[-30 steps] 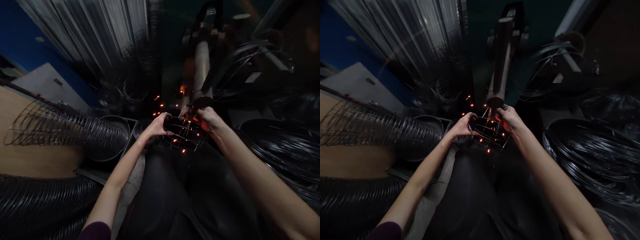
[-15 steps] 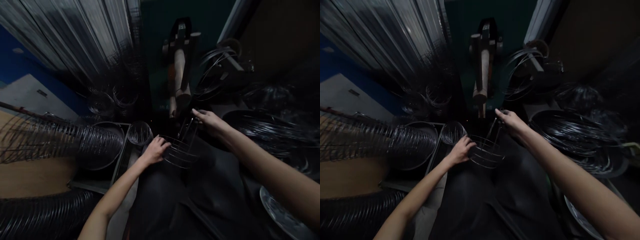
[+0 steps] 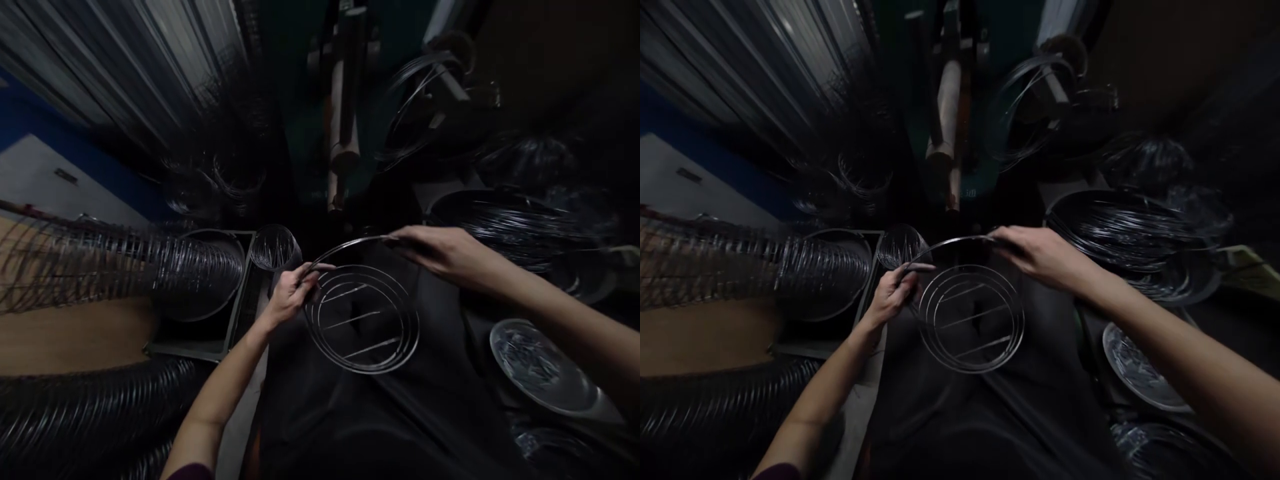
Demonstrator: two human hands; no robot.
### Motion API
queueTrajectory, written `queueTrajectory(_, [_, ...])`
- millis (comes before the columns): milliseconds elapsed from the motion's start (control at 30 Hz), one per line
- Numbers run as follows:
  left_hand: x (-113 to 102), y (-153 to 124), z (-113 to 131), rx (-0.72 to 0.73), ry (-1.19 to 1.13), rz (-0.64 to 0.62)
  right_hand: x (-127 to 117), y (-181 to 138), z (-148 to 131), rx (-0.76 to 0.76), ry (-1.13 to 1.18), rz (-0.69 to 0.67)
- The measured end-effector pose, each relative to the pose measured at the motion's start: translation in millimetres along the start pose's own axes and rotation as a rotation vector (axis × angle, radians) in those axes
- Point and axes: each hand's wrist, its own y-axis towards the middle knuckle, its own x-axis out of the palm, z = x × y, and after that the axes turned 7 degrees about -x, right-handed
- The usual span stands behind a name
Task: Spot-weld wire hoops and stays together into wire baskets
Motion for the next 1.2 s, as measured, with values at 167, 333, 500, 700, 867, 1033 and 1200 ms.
queueTrajectory(167, [65.5, -4.9, 39.3, -0.211, -0.530, -0.029, 30.0, 51.1, 59.8, 0.070, -0.016, 0.074])
queueTrajectory(333, [99.6, 24.3, 31.3, -0.332, -0.789, 0.108, 80.8, 83.7, 92.6, 0.134, 0.092, 0.034])
queueTrajectory(500, [87.9, 40.0, 17.0, -0.348, -0.915, 0.059, 85.2, 86.4, 103.3, 0.175, 0.065, 0.110])
queueTrajectory(700, [82.5, 54.7, 17.1, -0.327, -0.902, -0.097, 63.9, 45.9, 84.5, 0.256, -0.027, 0.227])
queueTrajectory(867, [63.9, 73.1, 8.3, -0.174, -0.527, -0.099, 79.0, -8.9, 23.3, 0.259, 0.436, -0.076])
queueTrajectory(1033, [61.7, 86.1, 7.8, -0.142, -0.079, -0.104, 105.0, -18.1, -4.5, 0.481, 0.726, -0.095])
queueTrajectory(1200, [48.6, 62.6, 17.5, -0.085, 0.038, -0.177, 96.3, -6.4, -3.2, 0.534, 0.690, -0.375])
